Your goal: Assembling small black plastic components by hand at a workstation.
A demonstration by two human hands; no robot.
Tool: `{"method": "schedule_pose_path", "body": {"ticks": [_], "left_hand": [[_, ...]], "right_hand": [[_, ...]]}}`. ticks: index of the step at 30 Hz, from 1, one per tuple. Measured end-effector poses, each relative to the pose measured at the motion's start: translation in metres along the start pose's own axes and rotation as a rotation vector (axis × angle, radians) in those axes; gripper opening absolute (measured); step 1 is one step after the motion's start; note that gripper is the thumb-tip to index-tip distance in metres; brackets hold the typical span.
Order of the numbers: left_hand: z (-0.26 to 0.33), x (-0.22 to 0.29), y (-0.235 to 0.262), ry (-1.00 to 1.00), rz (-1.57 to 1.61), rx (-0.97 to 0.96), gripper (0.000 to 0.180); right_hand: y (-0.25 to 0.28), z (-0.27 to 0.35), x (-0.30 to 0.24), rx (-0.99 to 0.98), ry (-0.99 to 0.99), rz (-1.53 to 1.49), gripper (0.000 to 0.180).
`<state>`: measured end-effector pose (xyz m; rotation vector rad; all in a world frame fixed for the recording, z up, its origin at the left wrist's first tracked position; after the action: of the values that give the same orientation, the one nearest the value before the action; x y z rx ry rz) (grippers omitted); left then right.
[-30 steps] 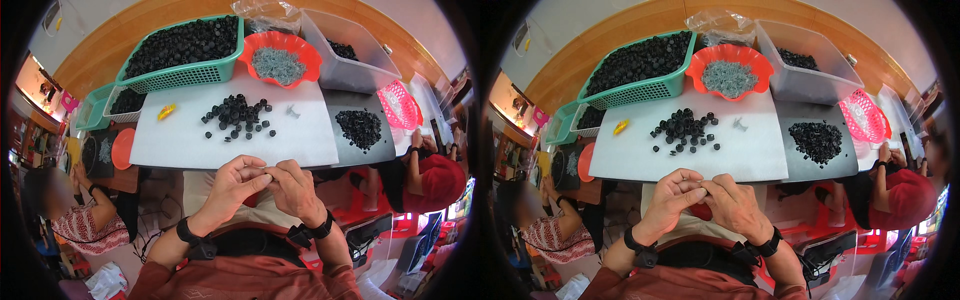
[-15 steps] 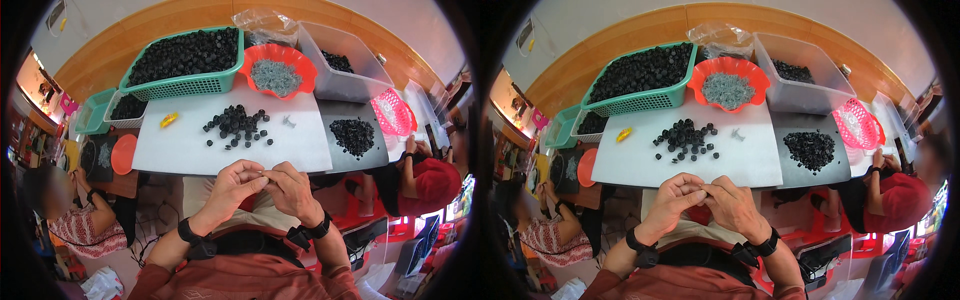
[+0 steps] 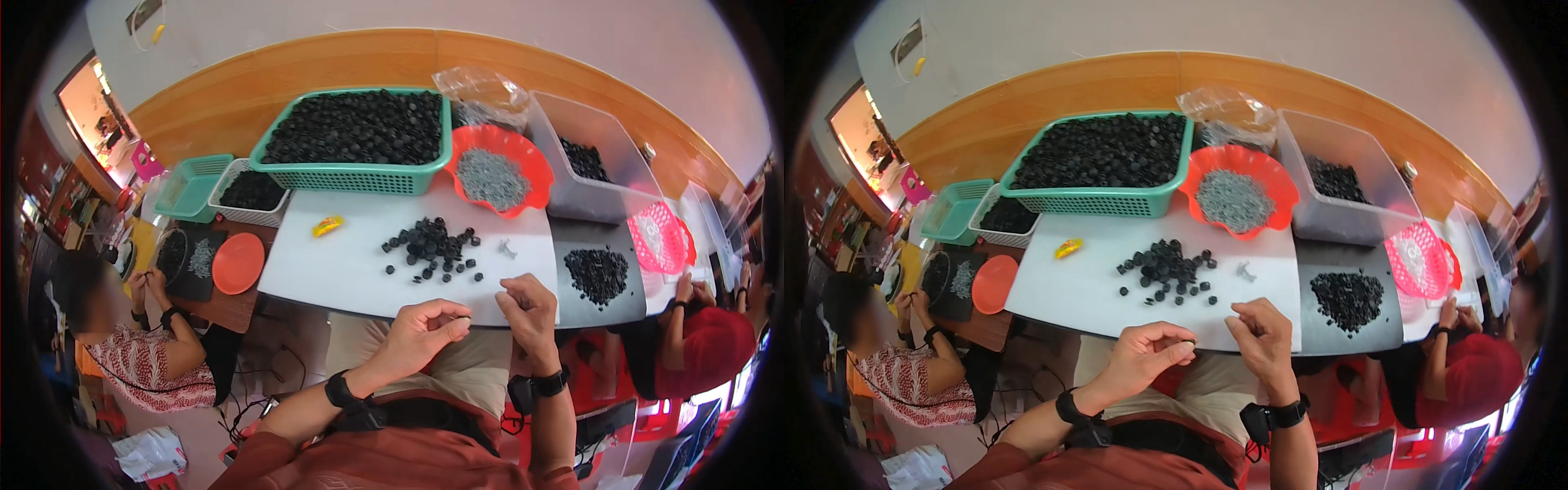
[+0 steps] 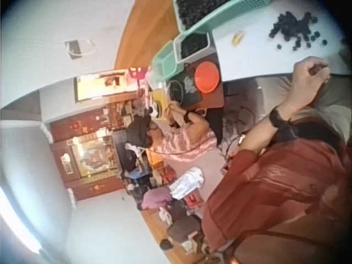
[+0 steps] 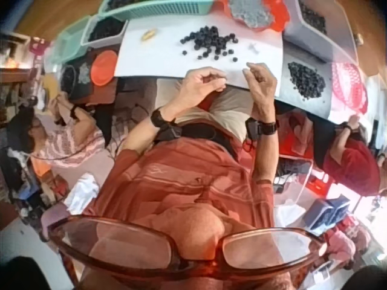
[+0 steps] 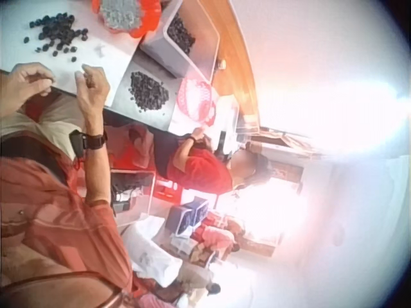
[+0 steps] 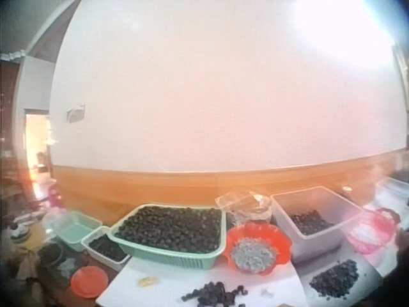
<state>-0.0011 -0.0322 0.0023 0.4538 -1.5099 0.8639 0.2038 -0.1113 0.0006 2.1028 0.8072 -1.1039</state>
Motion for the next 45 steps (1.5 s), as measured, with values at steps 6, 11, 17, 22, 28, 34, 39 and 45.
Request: {"method": "schedule_pose_path", "body": {"ticks": [6,11,17,22,28,34,39,45], "left_hand": [[0.002,0.013,0.006,-0.010,0.006,0.018,0.026],[0.005,0.031,0.020,-0.093,-0.088,0.066,0.028],[-0.018,0.089,0.063,-0.361,-0.384,0.334,0.026],[-0.075,0.172,0.131,-0.704,-0.847,0.631,0.029],[-0.137,0.202,0.201,-0.620,-1.092,0.681,0.044],[-0.118,0.180,0.192,-0.681,-1.047,0.660,0.030],[-0.079,0.134,0.149,-0.744,-1.001,0.532,0.020],[-0.049,0.086,0.107,-0.795,-0.965,0.398,0.020]], "right_hand": [[0.005,-0.001,0.003,0.006,-0.207,-0.161,0.014],[0.004,-0.003,0.004,0.010,-0.218,-0.170,0.011],[0.005,0.000,0.010,0.022,-0.221,-0.156,0.010],[0.005,0.000,0.008,0.034,-0.218,-0.153,0.009],[0.004,-0.002,0.008,0.039,-0.215,-0.136,0.010],[0.004,-0.003,0.007,0.039,-0.219,-0.106,0.009],[0.003,-0.001,0.010,0.036,-0.222,-0.143,0.009],[0.005,0.002,0.009,0.034,-0.233,-0.155,0.010]]}}
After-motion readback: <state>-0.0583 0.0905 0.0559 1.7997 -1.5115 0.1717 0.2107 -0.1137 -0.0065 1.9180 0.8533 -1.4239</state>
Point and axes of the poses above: each hand's wrist, its own z-axis away from the middle knuckle, its own y-axis out of the back of the hand, x = y × z, the point moved 3 cm from there along -z, towards the middle knuckle, and after that the axes turned 7 degrees about x, right-handed, at the moved point
